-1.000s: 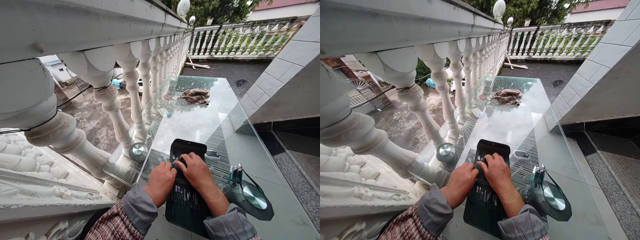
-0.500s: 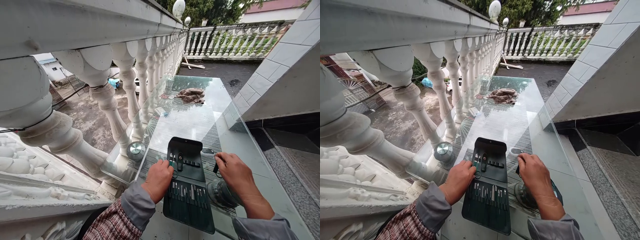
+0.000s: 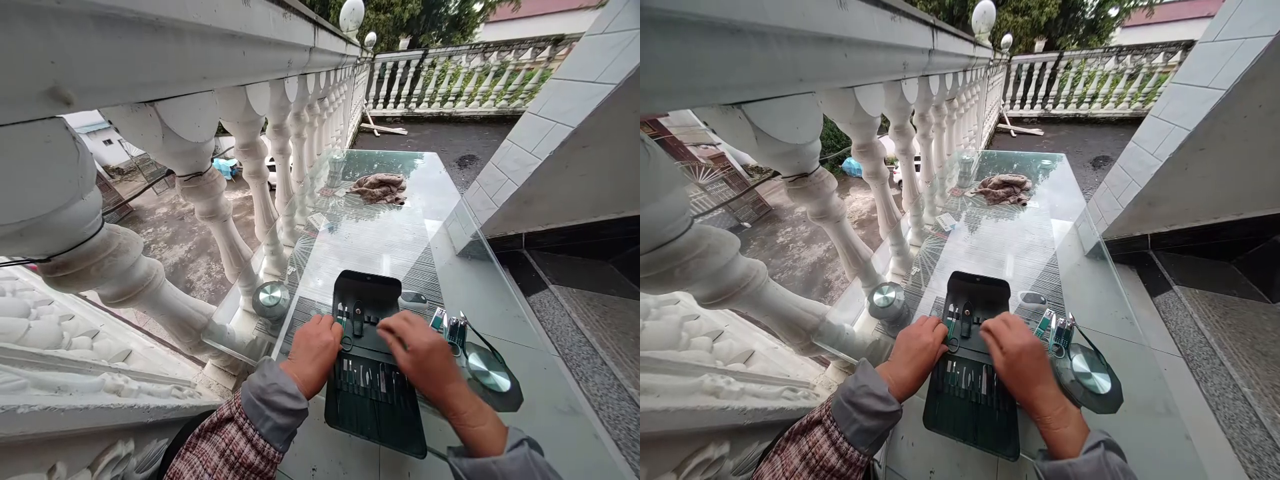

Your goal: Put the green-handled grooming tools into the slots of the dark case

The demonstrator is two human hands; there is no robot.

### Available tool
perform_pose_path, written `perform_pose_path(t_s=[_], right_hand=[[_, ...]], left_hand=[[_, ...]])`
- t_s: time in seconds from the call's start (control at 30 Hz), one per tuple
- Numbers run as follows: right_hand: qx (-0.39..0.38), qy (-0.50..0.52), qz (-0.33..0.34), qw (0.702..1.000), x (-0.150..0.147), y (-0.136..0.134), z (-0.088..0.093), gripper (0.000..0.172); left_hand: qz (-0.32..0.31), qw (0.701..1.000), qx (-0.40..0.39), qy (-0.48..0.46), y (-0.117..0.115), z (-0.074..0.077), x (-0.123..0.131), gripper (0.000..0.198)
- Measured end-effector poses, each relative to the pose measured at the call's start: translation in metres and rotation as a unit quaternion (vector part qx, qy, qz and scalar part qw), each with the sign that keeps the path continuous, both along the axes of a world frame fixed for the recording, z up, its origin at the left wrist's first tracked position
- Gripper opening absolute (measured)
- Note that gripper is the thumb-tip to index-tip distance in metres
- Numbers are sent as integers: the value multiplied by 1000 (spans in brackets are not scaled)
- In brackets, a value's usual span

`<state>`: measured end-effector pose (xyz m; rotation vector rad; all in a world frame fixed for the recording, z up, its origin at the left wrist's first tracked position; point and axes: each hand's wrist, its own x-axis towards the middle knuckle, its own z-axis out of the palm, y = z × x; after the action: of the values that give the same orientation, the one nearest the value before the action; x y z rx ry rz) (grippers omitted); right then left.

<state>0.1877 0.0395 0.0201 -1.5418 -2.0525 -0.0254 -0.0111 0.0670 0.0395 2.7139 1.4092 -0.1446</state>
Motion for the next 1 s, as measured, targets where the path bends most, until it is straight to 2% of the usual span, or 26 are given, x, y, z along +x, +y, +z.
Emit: perform_pose_path(t_s=[0.07,0.13,0.23,0.43,0.67,0.87,1.0], right_hand=[[-29,-1,72,997,-22,-3,-2,18],[-48,-17,90,995,-36,-5,-6,15],[-62,-55,87,993,-43,-4,-10,10],[-49,-107,70,991,-47,0,-15,10],[4,-141,73,987,-50,1,-23,19],[-12,-81,88,993,-47,-2,-22,17],[19,-52,97,994,-47,-5,-18,21]], left_hand=[[5,1000,2,-4,0,0,0,14],[6,1000,2,-6,1,0,-1,12],[2,1000,1,-4,1,-1,-3,3],[-8,1000,5,2,1,-5,-3,10],[-46,999,7,12,1,-6,0,12],[-63,998,6,5,1,-8,-3,11],[-59,998,4,-9,-2,-4,-6,10]])
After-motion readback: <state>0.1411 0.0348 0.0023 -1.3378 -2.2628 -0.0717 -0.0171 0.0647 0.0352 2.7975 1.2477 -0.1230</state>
